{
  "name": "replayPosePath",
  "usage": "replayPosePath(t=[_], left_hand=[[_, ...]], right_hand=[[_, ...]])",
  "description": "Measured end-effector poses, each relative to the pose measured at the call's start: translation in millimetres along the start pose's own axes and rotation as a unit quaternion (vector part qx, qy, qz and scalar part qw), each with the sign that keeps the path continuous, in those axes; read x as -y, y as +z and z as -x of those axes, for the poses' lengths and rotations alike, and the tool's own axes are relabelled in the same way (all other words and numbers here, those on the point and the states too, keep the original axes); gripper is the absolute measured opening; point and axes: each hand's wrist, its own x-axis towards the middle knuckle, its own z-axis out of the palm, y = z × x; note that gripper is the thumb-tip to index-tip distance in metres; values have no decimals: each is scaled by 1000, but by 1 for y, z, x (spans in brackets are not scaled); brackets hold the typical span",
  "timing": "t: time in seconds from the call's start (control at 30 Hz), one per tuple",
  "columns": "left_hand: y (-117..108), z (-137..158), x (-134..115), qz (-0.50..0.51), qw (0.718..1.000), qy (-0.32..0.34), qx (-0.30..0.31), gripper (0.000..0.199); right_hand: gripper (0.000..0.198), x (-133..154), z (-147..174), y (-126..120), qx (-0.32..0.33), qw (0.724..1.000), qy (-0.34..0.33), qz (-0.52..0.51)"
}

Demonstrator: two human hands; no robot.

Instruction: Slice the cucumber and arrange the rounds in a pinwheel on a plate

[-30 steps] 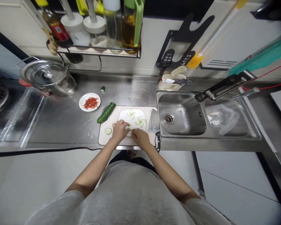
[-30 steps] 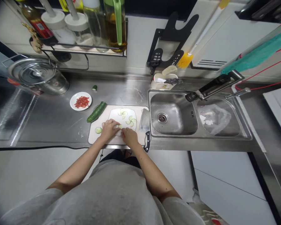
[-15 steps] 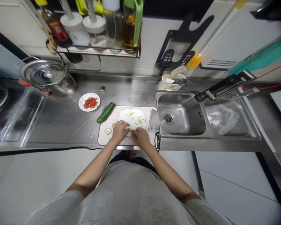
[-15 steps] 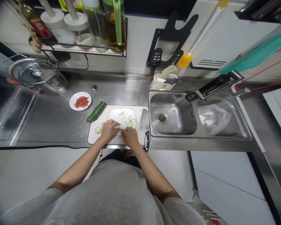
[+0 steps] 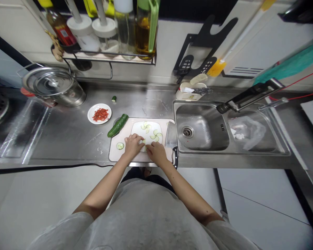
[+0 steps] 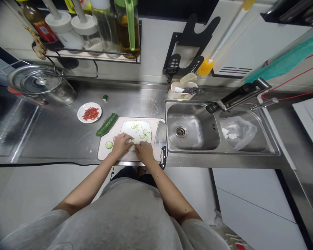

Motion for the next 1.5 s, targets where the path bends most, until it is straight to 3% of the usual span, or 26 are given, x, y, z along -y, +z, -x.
replayPosePath(t=[0.27,0.43,0.6,0.77,0.93,1.03,1.5], left_hand=[[0,1,0,5,1000,3,-2,17],[-4,6,2,32,998,-7,-50,17],[-16,21,24,72,983,-54,-158,19],[-28,45,59,78,970,-115,-200,22],[-34,59,80,48,966,-181,-179,25],[-35,61,83,44,966,-195,-165,25],[-26,62,68,5,964,-236,-123,29]], right_hand=[[28,1,0,1,-18,1000,2,-18],[31,-13,2,4,-120,986,21,-116],[32,-46,14,-3,-292,921,87,-244],[38,-84,36,-9,-387,853,198,-290],[43,-105,49,-8,-397,832,253,-294],[44,-106,49,-6,-402,829,252,-297],[48,-104,44,-2,-381,855,216,-279]])
